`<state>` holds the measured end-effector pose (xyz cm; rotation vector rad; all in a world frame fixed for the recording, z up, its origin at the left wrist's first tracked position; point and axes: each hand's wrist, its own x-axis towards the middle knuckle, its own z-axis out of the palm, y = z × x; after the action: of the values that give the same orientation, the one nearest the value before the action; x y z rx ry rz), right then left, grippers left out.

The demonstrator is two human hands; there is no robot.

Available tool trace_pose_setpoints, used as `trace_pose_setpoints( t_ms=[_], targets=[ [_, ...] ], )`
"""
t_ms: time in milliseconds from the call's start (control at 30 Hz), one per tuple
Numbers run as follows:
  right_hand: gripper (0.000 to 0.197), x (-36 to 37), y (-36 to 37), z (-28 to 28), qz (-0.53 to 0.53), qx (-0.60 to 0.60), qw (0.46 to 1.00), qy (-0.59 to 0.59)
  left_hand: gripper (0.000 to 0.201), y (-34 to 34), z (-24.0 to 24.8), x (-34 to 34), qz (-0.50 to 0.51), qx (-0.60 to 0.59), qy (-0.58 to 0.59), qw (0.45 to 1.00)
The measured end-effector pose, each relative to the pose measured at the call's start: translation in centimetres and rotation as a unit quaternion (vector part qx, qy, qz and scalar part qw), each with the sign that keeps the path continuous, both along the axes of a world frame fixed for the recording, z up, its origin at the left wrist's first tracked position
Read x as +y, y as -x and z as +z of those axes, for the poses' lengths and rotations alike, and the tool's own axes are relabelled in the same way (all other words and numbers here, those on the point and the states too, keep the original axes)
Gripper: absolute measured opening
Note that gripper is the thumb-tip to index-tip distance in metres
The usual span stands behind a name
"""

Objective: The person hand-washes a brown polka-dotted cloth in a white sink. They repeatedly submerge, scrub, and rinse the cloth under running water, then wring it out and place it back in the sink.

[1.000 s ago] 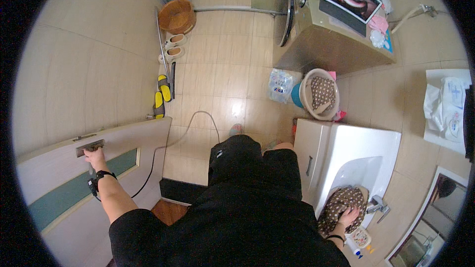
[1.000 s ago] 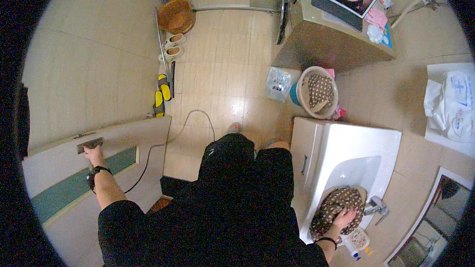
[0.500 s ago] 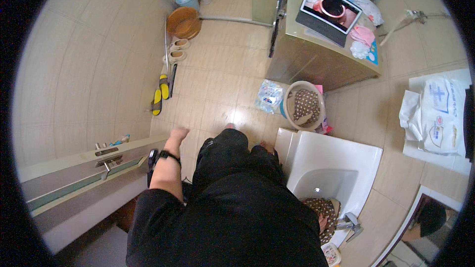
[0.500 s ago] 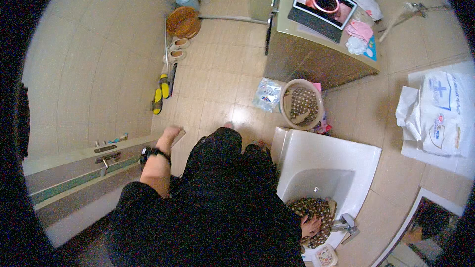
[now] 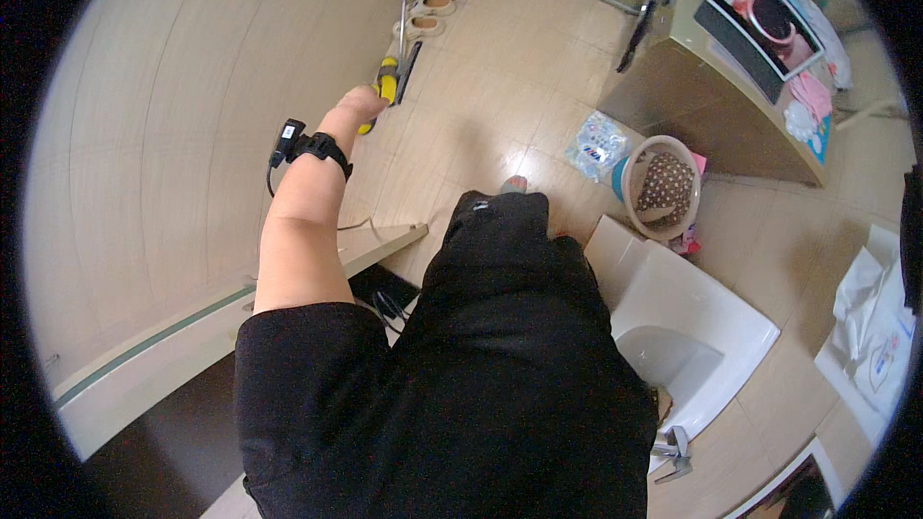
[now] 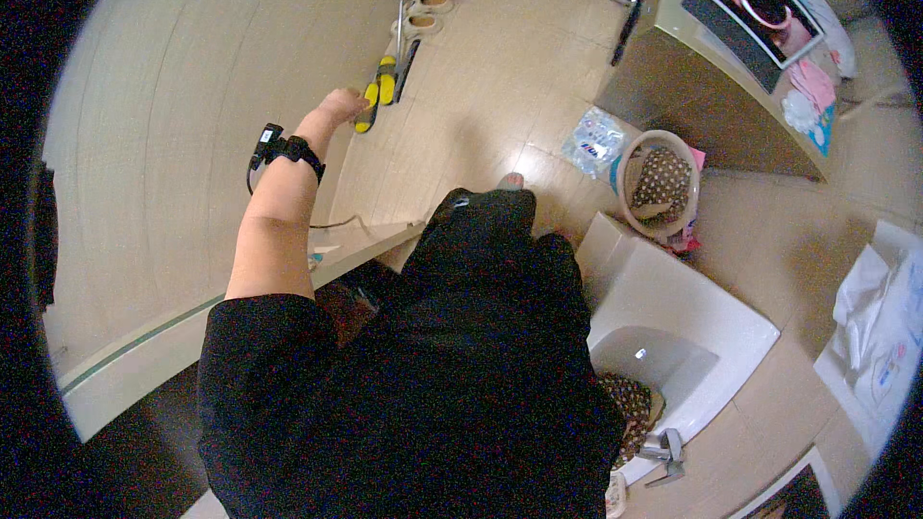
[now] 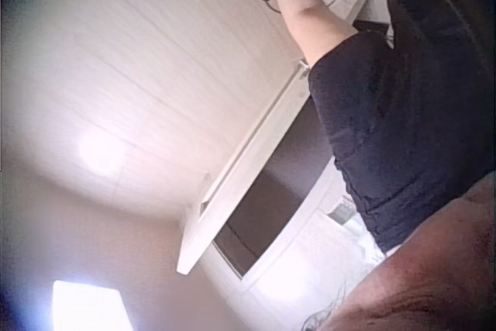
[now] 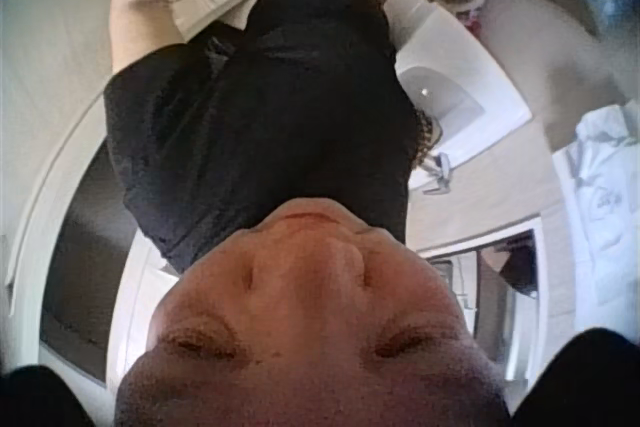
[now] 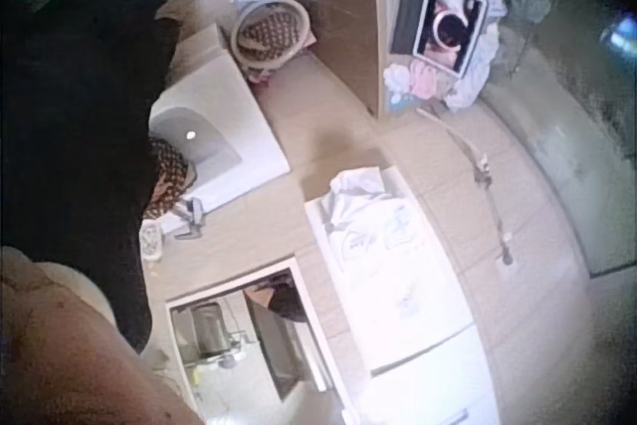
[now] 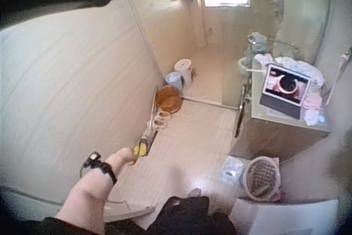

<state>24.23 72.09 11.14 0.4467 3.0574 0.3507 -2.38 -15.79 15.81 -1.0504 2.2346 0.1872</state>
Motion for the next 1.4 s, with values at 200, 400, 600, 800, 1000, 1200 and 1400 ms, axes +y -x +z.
trace_pose_setpoints(
  t_ms=[200, 400, 600, 800, 1000, 1200, 1400],
  targets=[
    [0.047, 0.6, 1.1, 0.4, 0.028, -0.011, 1.000, -0.007, 0.046, -16.6, -2.9, -4.5, 0.020, -0.074, 0.021, 0.997],
    [0.047, 1.2, 2.2, 0.7, 0.061, -0.020, 0.998, -0.011, 0.041, -37.2, -3.5, -0.6, 0.199, -0.215, -0.019, 0.956],
    [0.046, 2.7, 3.5, 0.4, 0.105, -0.021, 0.994, -0.006, 0.047, -47.5, 5.1, 11.8, 0.340, -0.331, 0.068, 0.877],
    [0.046, 3.0, 3.6, 0.2, 0.130, -0.018, 0.991, -0.007, 0.081, -51.6, 8.9, 17.6, 0.390, -0.380, 0.083, 0.835],
    [0.046, 2.8, 2.5, -0.5, 0.136, 0.002, 0.991, -0.016, 0.073, -58.3, 7.4, 16.4, 0.387, -0.411, 0.092, 0.820],
    [0.045, 3.1, 0.6, -2.8, 0.121, 0.016, 0.992, -0.039, 0.074, -63.3, 7.3, 14.3, 0.329, -0.440, 0.081, 0.832],
    [0.048, -1.1, 0.6, -1.2, 0.028, -0.038, 0.999, -0.022, 0.066, -62.8, 4.0, 12.8, 0.310, -0.430, 0.071, 0.845]
  ],
)
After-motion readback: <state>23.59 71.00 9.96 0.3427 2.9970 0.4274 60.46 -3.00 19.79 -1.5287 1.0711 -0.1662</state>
